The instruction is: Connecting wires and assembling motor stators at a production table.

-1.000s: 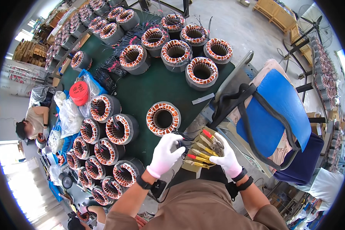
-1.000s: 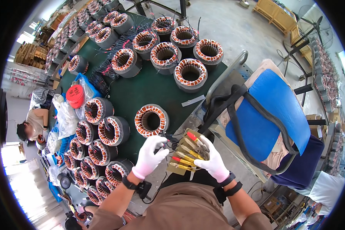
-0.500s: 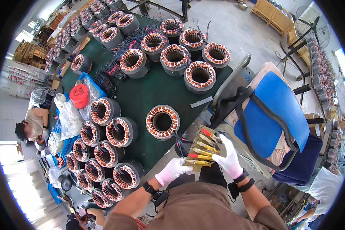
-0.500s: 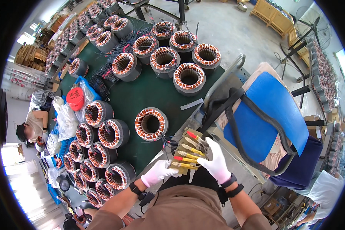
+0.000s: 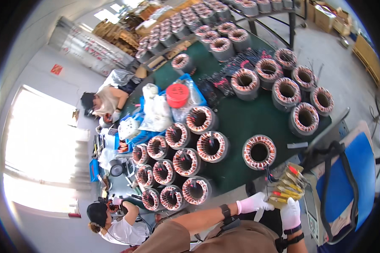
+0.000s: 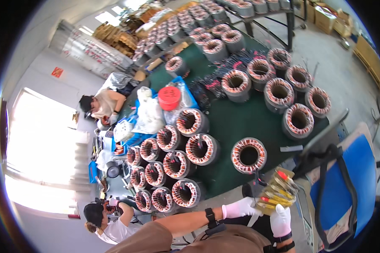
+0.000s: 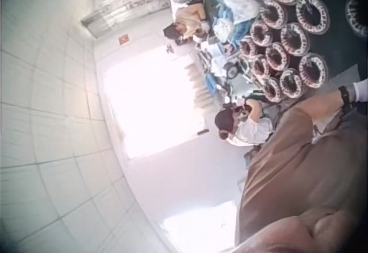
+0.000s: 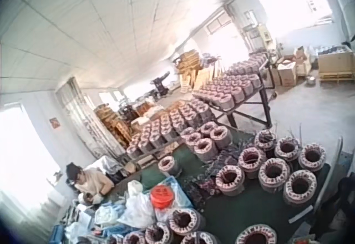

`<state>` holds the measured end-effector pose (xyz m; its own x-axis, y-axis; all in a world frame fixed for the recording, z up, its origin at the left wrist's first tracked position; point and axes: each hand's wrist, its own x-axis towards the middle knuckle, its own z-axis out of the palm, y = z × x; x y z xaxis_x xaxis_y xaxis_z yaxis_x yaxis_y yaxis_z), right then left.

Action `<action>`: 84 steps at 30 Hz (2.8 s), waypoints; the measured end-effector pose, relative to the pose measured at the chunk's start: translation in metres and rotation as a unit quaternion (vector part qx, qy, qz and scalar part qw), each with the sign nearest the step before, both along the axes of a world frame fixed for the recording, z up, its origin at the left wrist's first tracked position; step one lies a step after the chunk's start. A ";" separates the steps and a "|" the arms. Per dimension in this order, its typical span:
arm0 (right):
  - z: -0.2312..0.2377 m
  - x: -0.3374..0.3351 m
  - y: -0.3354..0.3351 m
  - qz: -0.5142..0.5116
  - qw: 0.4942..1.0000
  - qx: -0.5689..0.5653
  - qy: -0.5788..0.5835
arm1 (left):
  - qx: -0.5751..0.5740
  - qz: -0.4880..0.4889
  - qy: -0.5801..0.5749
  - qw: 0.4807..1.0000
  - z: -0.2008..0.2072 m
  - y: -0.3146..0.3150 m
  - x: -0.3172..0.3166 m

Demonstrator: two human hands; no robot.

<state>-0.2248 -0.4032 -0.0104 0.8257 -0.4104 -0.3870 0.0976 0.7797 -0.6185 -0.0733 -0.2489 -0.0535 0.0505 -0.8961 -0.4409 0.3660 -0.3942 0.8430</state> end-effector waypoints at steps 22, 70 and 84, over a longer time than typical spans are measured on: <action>-0.014 0.009 0.001 -0.086 0.984 0.141 0.068 | 0.005 0.110 -0.179 0.978 0.062 -0.035 0.061; -0.132 -0.116 -0.028 0.484 0.524 -0.602 0.359 | 0.281 0.428 -0.251 0.821 -0.008 0.338 -0.179; -0.184 -0.265 -0.077 0.465 0.238 -0.700 0.487 | 0.362 0.477 -0.052 0.799 -0.091 0.501 -0.274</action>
<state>-0.4897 -0.4803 -0.1947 0.6098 -0.5152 -0.6022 -0.4357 -0.8527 0.2883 -0.3470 0.2524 -0.1450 0.6292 0.0599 -0.7749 0.7334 -0.3759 0.5664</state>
